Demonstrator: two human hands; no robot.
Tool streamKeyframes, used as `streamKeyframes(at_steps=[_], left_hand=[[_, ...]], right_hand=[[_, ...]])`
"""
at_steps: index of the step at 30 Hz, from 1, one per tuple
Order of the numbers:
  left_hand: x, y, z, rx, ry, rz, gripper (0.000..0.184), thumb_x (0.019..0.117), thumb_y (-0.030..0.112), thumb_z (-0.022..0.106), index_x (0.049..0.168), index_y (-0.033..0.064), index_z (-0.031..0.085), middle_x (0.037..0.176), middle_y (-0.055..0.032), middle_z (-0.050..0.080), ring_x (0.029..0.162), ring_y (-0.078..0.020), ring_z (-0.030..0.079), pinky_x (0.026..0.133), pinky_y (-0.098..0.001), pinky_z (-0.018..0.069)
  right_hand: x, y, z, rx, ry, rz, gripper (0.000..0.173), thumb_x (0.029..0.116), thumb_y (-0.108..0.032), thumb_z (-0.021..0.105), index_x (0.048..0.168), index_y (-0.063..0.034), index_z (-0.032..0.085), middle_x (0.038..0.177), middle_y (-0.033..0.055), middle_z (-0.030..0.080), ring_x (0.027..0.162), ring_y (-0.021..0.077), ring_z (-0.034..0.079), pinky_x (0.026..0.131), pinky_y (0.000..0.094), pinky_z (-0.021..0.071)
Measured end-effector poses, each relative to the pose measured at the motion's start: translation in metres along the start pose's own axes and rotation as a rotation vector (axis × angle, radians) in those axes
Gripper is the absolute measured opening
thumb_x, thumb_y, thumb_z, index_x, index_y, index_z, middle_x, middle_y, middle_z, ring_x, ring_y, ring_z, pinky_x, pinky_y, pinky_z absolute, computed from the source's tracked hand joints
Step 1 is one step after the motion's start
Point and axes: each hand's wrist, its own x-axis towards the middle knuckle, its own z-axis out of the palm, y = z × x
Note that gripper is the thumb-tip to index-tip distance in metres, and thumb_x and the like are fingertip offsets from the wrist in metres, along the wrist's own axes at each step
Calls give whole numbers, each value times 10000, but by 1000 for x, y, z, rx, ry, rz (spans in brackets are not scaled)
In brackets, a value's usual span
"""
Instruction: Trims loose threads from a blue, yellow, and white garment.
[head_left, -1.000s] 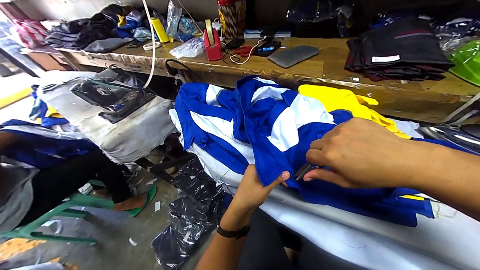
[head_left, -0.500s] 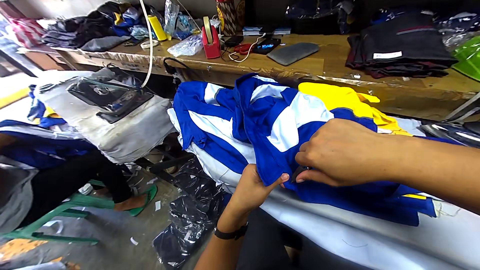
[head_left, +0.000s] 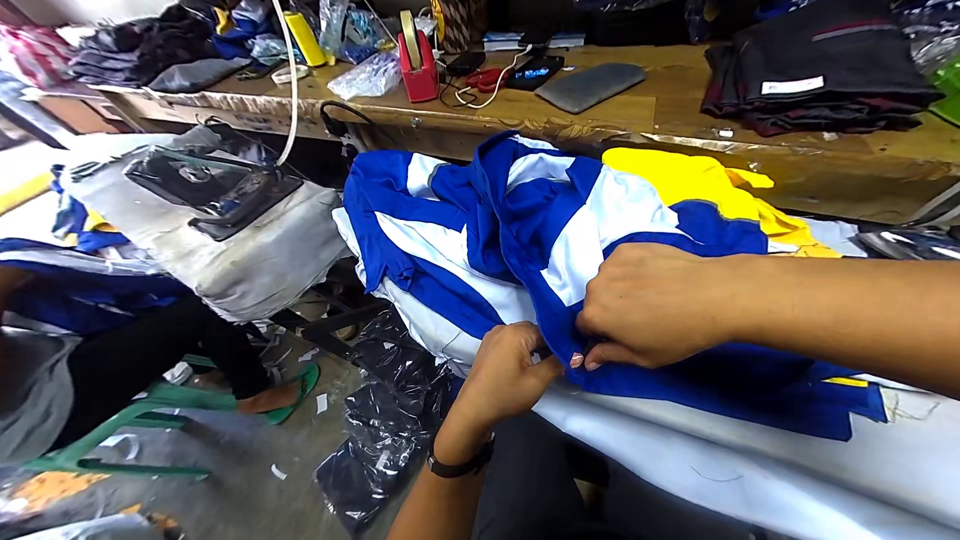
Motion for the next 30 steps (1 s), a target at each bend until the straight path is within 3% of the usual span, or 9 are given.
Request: streamKeyframes(at_steps=[7,12,18,30], left_hand=[[-2,0,1,182,-2,32,201,926,253,674,858,86,764,807,13,723,819,-49,676,794,-320,532],[-4,-7,3,234,2,21,222,928,282,670,855,97,768,804,6,722,838,-89,684,805,-374,528],[-8,-10,-2,179,25,-12,278,929,325,688,823,71,730,770,7,684,785,-49,658,761,-305,526],[-11,-13,6,151,46,21,205,919,262,691,845,81,755,806,16,718,833,-39,681,806,-302,545]], right_hand=[[2,5,19,-10,54,-58,408,928,-462,687,680,-138,677,542,-35,517,524,137,557,508,364,389],[4,1,23,-8,30,-43,377,931,-433,695,712,-127,696,574,-24,545,570,153,576,555,383,400],[6,6,10,91,-49,8,390,948,-453,695,769,-108,726,630,2,606,647,187,629,621,442,452],[9,-4,9,65,-139,64,405,952,-474,678,750,-124,714,628,-9,589,636,168,602,614,410,425]])
